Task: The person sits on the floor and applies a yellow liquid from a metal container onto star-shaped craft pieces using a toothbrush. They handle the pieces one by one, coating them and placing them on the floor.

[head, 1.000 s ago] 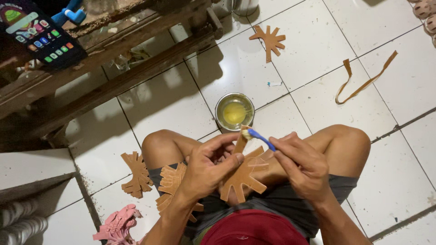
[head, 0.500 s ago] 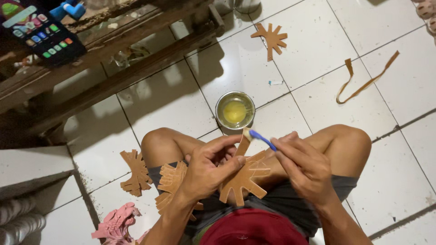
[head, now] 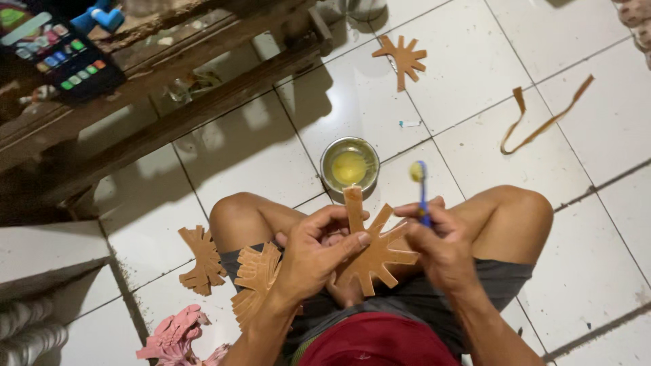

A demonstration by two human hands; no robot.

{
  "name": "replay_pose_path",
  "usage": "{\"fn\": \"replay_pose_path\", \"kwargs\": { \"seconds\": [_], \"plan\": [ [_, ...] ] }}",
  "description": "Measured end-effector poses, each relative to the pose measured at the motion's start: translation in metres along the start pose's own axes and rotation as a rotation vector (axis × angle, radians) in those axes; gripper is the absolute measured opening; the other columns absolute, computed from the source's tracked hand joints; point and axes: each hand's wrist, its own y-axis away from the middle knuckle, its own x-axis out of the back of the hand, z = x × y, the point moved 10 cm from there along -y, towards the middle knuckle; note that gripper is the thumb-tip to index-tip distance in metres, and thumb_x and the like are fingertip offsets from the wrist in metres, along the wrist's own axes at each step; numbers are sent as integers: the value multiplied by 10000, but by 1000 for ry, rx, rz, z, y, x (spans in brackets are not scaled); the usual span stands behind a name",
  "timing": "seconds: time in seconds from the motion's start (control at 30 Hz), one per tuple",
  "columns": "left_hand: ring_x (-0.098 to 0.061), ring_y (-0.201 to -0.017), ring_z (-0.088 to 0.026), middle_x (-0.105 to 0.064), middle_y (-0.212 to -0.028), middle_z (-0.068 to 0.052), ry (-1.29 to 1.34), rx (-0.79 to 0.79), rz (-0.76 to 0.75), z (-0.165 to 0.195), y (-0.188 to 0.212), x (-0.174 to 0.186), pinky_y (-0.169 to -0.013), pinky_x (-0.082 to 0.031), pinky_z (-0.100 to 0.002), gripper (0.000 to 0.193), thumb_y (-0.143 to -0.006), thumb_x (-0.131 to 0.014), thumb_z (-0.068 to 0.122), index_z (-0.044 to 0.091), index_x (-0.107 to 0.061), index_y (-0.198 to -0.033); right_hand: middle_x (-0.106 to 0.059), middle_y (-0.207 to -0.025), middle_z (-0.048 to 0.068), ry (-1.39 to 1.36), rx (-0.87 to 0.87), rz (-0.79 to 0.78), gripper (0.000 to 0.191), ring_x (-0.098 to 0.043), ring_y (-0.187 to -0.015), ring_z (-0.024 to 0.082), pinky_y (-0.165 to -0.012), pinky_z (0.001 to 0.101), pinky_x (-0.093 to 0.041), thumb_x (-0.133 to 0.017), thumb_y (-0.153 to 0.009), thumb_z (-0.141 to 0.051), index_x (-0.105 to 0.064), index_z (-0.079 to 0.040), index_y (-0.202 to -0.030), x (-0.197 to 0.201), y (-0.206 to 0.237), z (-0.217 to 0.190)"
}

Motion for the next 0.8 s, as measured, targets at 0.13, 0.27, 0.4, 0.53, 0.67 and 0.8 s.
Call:
{"fn": "replay_pose_path", "kwargs": {
  "seconds": [0.13, 0.27, 0.4, 0.53, 0.67, 0.8],
  "plan": [
    [-674, -803, -8, -719, -953, 20, 16, 77, -111, -7, 3, -17, -695, -583, -166, 360, -875, -726, 62, 7, -627, -1217, -620, -768, 22, 113, 14, -77, 134, -526, -651, 71, -576, 219, -400, -770, -892, -17, -688, 75, -947, -29, -3, -14],
    [-699, -796, -50, -735, -967, -44, -28, 41, -83, 3, 5, -11, -677, -582, -185, 299, -930, -701, 76, -42, -645, -1199, -628, -811, -4, 439, 193, -238, 183, -580, -689, 48, -603, 202, -458, -795, -797, -22, -715, 10, -958, -60, 1, -48],
    [-608, -602, -75, -713, -836, -104, -191, 49, -90, -1, 6, -9, -480, -472, -184, 282, -961, -697, 111, -41, -694, -1199, -634, -781, 10, 482, 279, -68, 30, -563, -643, 75, -563, 228, -472, -725, -884, -52, -717, -24, -891, -49, 5, -56],
    [-628, -621, -42, -734, -880, -29, -153, 66, -12, -8, 2, 5, -490, -508, -177, 311, -912, -709, 122, -3, -670, -1195, -548, -853, 4, -136, 273, 114, 70, -437, -688, 81, -612, 236, -363, -639, -991, -29, -625, -24, -923, 14, -7, -54],
    [-641, -741, -2, -737, -913, 0, -155, -37, 70, -2, -2, 25, -636, -542, -162, 351, -910, -757, 107, -45, -691, -1220, -532, -812, 7, -267, 428, 517, 241, -378, -623, 77, -516, 224, -257, -565, -1095, -100, -590, -67, -858, 132, 3, -87],
    [-538, -661, 1, -695, -861, 5, -42, -11, 57, -14, -11, 24, -546, -427, -151, 381, -901, -775, 104, -41, -696, -1244, -500, -704, -18, -163, 644, 423, 418, -391, -535, 45, -488, 207, -303, -596, -1189, -173, -548, -98, -780, 163, 25, -121]
  ]
}}
